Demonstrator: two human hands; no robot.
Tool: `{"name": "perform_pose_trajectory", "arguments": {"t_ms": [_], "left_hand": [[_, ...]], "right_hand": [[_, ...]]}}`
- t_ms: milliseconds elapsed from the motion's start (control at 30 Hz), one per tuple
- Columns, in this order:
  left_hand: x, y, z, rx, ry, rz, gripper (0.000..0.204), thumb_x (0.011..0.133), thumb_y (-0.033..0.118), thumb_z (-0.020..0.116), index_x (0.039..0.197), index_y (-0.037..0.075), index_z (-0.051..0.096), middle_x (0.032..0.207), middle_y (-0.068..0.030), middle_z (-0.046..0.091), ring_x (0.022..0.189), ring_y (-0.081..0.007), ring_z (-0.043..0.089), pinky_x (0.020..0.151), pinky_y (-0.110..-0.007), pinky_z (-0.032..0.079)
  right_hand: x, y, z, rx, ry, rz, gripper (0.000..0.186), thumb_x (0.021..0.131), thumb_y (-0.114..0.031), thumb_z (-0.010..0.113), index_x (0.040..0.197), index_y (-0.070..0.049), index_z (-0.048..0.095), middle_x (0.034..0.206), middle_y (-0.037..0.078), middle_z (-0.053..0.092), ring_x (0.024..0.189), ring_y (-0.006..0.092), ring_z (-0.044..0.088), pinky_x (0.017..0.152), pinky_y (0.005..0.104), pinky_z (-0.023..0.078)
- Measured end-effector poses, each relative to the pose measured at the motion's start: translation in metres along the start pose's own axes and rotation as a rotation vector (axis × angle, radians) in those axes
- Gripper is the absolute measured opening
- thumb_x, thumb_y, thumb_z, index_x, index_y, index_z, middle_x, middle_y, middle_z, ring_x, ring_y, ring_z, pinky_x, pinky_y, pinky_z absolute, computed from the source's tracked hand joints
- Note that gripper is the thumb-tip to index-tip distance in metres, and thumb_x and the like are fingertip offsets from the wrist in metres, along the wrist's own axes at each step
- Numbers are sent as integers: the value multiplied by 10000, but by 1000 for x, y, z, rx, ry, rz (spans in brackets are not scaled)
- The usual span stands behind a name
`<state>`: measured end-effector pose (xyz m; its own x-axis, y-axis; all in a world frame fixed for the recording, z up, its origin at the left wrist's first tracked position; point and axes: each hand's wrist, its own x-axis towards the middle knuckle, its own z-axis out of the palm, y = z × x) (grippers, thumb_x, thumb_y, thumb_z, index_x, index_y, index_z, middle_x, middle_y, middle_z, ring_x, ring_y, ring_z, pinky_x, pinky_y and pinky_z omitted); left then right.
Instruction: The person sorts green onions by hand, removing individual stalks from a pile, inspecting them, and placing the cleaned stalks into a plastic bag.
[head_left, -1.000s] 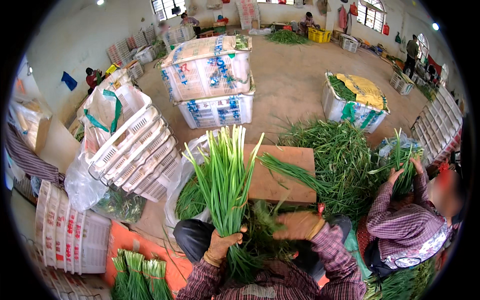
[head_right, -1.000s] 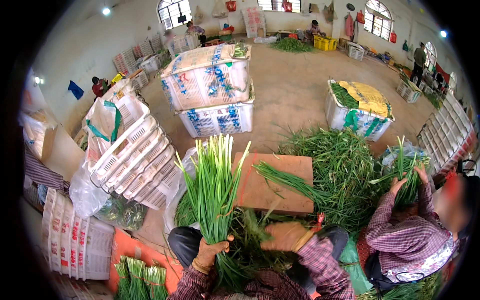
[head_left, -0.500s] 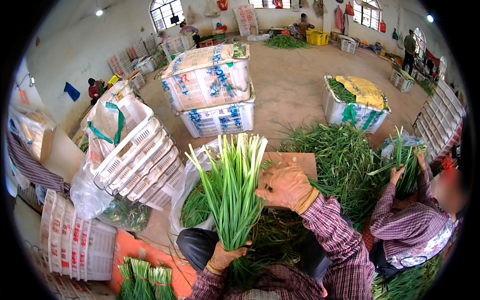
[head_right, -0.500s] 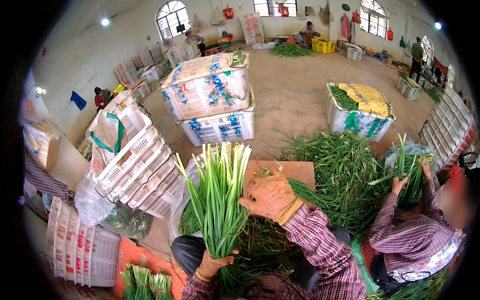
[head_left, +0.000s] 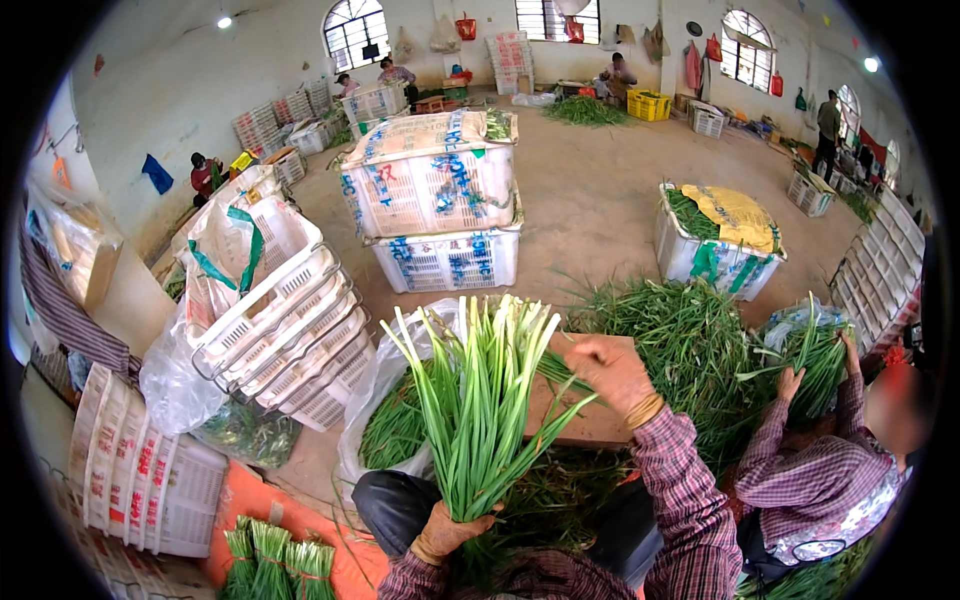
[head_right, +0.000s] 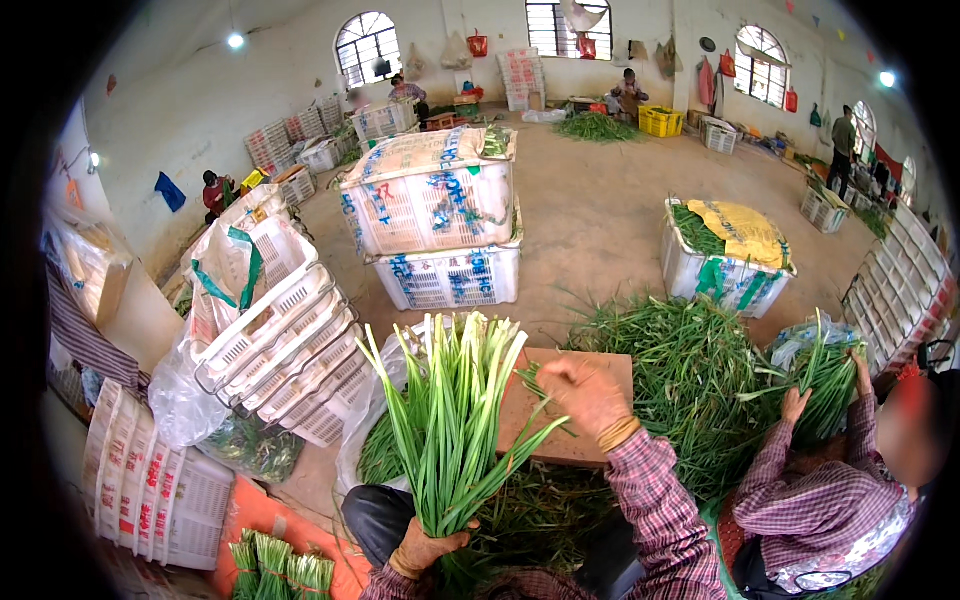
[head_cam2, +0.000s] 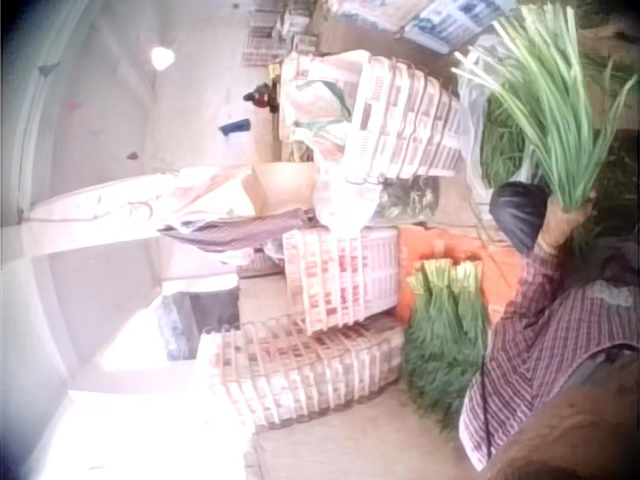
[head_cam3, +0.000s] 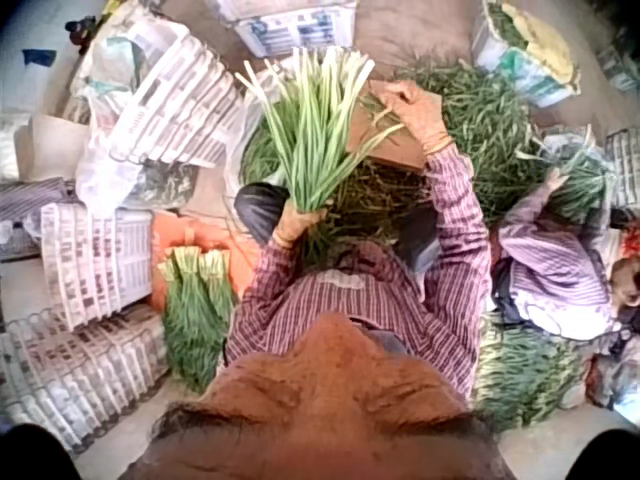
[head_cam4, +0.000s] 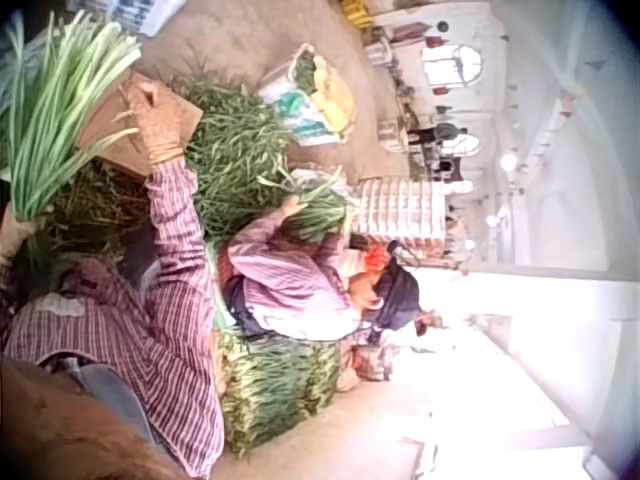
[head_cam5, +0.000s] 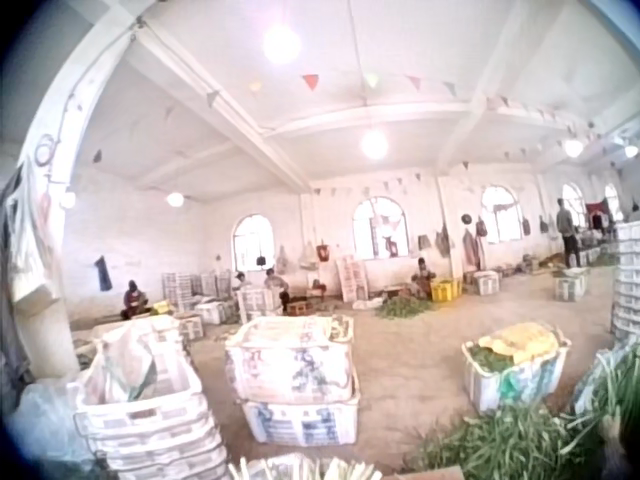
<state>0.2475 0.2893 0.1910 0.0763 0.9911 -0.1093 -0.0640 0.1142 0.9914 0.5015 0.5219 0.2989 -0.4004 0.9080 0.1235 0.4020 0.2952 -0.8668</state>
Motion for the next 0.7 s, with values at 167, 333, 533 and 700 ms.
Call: {"name": "perform_pose_trajectory", "arguments": {"t_ms": [167,333,533,700], "left_hand": [[-7,-14,-3,-118,-31,-18,318,820,4,715,1137,17,690,1071,-47,722,946,-136,657,824,-278,520],[-18,-6,-10,7,-89,48,299,830,35,729,1127,21,698,1080,-57,724,978,-160,665,858,-294,516],[-26,-2,-21,96,-184,20,326,835,31,726,1159,38,691,1100,-52,719,982,-160,656,883,-295,504],[-39,-2,-33,203,-265,66,356,834,13,725,1186,46,683,1126,-43,710,998,-132,640,903,-282,488]], "right_hand": [[17,-4,-17,695,-145,40,763,923,-532,625,1471,-55,392,1416,181,488,1124,269,625,880,359,551],[27,-26,-36,572,-226,-14,818,930,-651,508,1456,-31,414,1334,195,559,1096,250,621,881,365,522],[47,-65,-93,364,-391,-60,658,942,-448,605,1413,-9,470,1242,122,623,1091,184,618,931,306,480],[70,-69,-71,212,-809,-18,605,942,-277,627,1436,8,427,1232,102,635,1080,151,604,915,276,484]]}}
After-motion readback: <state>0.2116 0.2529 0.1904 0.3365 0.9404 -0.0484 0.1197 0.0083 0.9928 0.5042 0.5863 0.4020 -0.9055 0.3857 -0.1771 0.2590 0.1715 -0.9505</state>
